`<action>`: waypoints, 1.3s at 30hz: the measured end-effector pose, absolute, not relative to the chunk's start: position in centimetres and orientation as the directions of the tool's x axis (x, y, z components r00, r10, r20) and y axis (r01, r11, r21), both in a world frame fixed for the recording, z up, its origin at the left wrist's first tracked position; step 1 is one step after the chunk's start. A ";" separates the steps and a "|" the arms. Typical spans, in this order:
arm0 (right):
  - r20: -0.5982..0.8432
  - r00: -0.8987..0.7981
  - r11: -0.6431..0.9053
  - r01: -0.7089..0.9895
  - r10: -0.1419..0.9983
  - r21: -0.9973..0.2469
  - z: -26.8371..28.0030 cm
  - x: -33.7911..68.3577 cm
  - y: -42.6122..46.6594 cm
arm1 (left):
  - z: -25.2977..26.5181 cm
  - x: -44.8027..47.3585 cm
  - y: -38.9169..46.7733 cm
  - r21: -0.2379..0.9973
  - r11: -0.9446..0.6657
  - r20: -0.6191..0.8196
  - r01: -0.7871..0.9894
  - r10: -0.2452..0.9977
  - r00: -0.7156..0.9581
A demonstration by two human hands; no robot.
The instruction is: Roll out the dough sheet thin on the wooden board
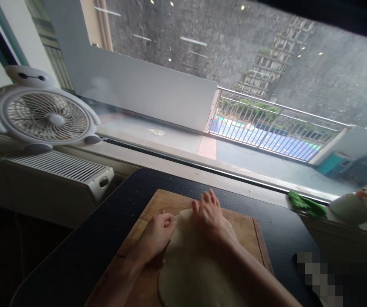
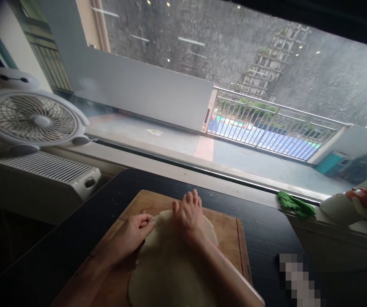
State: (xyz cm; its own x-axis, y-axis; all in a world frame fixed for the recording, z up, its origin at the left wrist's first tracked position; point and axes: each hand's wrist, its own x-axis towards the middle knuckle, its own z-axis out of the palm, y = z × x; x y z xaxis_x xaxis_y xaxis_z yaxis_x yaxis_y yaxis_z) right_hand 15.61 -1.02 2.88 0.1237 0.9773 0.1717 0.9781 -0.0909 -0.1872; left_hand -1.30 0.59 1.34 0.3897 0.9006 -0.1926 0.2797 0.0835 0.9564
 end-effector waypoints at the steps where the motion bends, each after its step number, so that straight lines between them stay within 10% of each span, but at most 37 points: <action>1: 0.185 0.077 -0.043 0.982 0.980 -0.185 2.7 15.4 -1.1 | 1.4 -1.3 0.6 0.959 0.081 -0.188 0.273 0.900 0.394; 21: 0.229 0.139 -0.113 0.986 0.963 -0.125 5.4 21.4 -1.6 | 1.2 -1.4 0.6 0.954 0.054 -0.171 0.295 0.905 0.389; 34: 0.050 -0.204 0.210 0.945 0.978 -0.250 4.8 21.1 -11.0 | 0.8 -1.3 0.5 0.942 0.000 -0.124 0.335 0.929 0.349; 39: 0.241 0.032 0.015 0.982 0.970 -0.189 3.4 17.8 -7.1 | 0.9 -1.4 0.4 0.942 -0.034 -0.090 0.334 0.933 0.350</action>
State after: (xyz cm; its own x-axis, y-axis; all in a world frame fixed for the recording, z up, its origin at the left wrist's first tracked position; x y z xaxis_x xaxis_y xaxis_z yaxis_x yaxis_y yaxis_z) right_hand 17.78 -7.08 3.44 0.0318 0.9700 0.2411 0.9818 0.0149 -0.1894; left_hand -1.36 0.37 0.94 0.3496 0.9325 -0.0904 0.3335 -0.0338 0.9421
